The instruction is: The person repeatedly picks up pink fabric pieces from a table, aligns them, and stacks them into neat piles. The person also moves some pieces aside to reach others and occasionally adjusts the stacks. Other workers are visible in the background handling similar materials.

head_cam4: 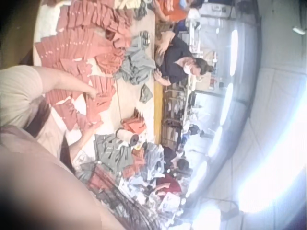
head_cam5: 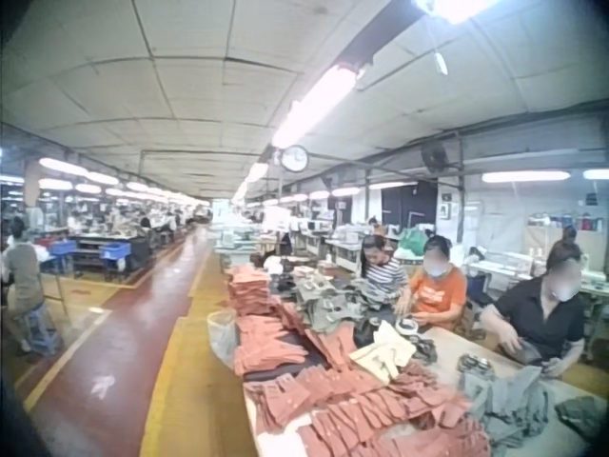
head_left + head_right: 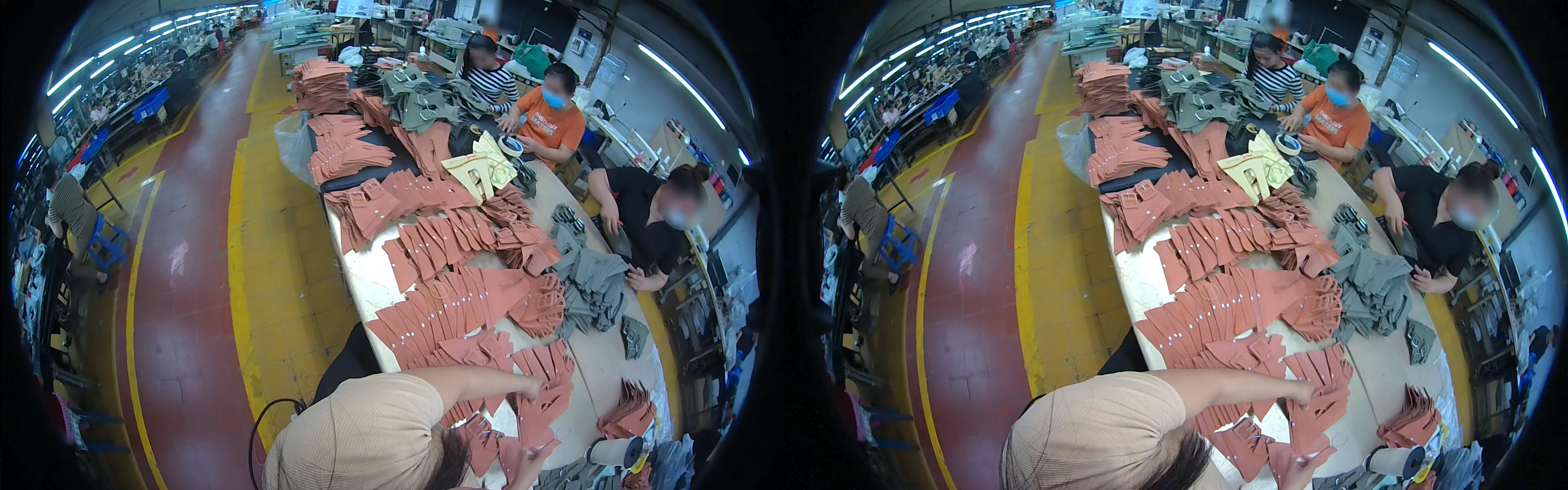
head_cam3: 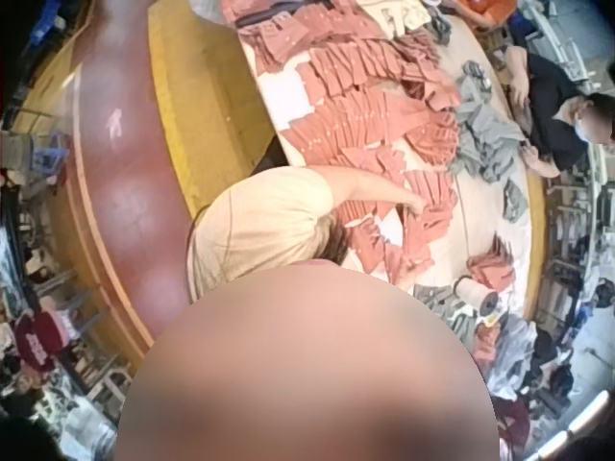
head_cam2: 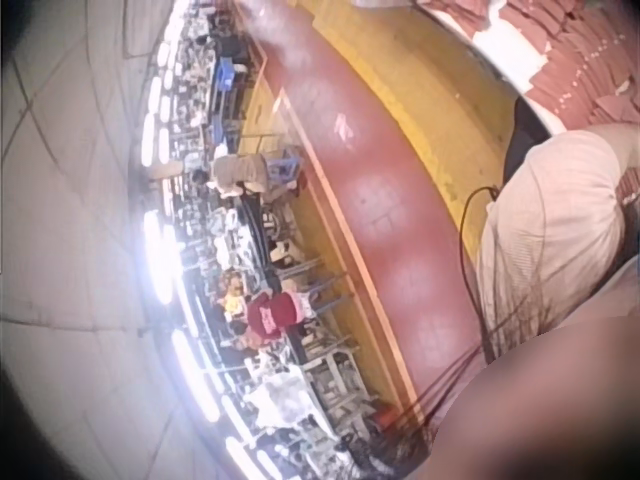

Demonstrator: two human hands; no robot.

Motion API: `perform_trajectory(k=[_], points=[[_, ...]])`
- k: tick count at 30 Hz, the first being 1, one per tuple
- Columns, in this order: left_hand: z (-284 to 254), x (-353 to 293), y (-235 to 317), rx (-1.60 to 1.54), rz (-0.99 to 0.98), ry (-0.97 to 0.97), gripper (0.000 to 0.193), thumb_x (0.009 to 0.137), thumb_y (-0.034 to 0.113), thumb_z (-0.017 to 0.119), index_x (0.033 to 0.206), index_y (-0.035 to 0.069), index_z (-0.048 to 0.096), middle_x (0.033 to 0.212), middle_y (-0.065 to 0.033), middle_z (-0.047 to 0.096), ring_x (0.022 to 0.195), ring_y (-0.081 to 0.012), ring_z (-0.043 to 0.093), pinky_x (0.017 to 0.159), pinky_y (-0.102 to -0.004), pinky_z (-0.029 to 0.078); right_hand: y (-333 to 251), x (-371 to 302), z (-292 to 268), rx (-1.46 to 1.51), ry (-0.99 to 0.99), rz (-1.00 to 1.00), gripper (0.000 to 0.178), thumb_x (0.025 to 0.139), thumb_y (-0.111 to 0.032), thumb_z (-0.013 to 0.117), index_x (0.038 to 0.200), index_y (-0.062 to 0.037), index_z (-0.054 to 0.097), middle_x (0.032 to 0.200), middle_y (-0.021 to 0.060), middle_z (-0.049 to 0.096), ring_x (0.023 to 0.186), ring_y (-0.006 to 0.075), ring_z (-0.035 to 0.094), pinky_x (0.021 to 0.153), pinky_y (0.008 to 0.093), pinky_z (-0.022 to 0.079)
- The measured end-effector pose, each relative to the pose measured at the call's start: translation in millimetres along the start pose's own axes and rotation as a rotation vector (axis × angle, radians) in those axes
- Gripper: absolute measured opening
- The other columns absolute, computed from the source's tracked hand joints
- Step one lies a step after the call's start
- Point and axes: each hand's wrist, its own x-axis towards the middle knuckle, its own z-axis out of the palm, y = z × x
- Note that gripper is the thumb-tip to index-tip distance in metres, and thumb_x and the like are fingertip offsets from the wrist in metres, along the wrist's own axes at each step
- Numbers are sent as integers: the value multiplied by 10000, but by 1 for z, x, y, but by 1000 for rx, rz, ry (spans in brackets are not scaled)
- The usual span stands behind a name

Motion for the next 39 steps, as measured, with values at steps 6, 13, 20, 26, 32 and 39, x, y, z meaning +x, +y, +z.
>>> perform_trajectory(k=[6, 13, 20, 26, 32, 39], points=[[6, 0, -4, 104, -32, 19, 633, 612, 162, 851, 1176, 0, 614, 956, -137, 678, 828, -231, 651, 656, -377, 550, -20, -99, 40, -179, -209, -9, 842, 764, -295, 735, 1353, -30, 195, 1326, 239, 297, 1138, 339, 435, 829, 381, 477], [-1, -13, 9, 283, -45, -39, 481, 680, 240, 803, 1054, -17, 644, 975, -143, 676, 885, -252, 657, 733, -388, 536, 0, -136, 54, -450, -48, 293, 631, 705, -367, 729, 1124, 39, 489, 1027, 247, 570, 903, 381, 565, 784, 449, 467], [0, -28, -6, 402, -92, 35, 438, 767, 278, 755, 1082, 0, 630, 957, -119, 677, 868, -257, 659, 742, -396, 545, -45, -117, 61, -294, -2, 410, 411, 757, -325, 730, 790, 56, 579, 844, 258, 582, 834, 430, 545, 746, 485, 439], [-27, -36, 3, -289, -124, -204, 435, 847, 157, 692, 1193, -56, 537, 1063, -153, 649, 882, -216, 671, 771, -335, 577, -65, -105, 53, -179, 124, 528, 393, 737, -265, 762, 950, 8, 577, 914, 185, 590, 892, 360, 577, 778, 435, 468], [-30, -37, 9, -317, -194, -215, 394, 870, 101, 654, 1201, -69, 527, 1079, -154, 646, 899, -207, 675, 754, -319, 581, -74, -90, 44, -157, 50, 626, 386, 718, -262, 778, 919, 0, 577, 958, 169, 597, 887, 334, 597, 768, 413, 483], [-34, -21, -18, -299, -130, -269, 511, 830, 147, 694, 1254, -60, 500, 1116, -145, 635, 938, -223, 644, 780, -340, 527, -83, -101, 9, 291, -144, 610, 299, 715, -206, 723, 869, -22, 544, 712, 133, 613, 658, 260, 620, 622, 349, 489]])
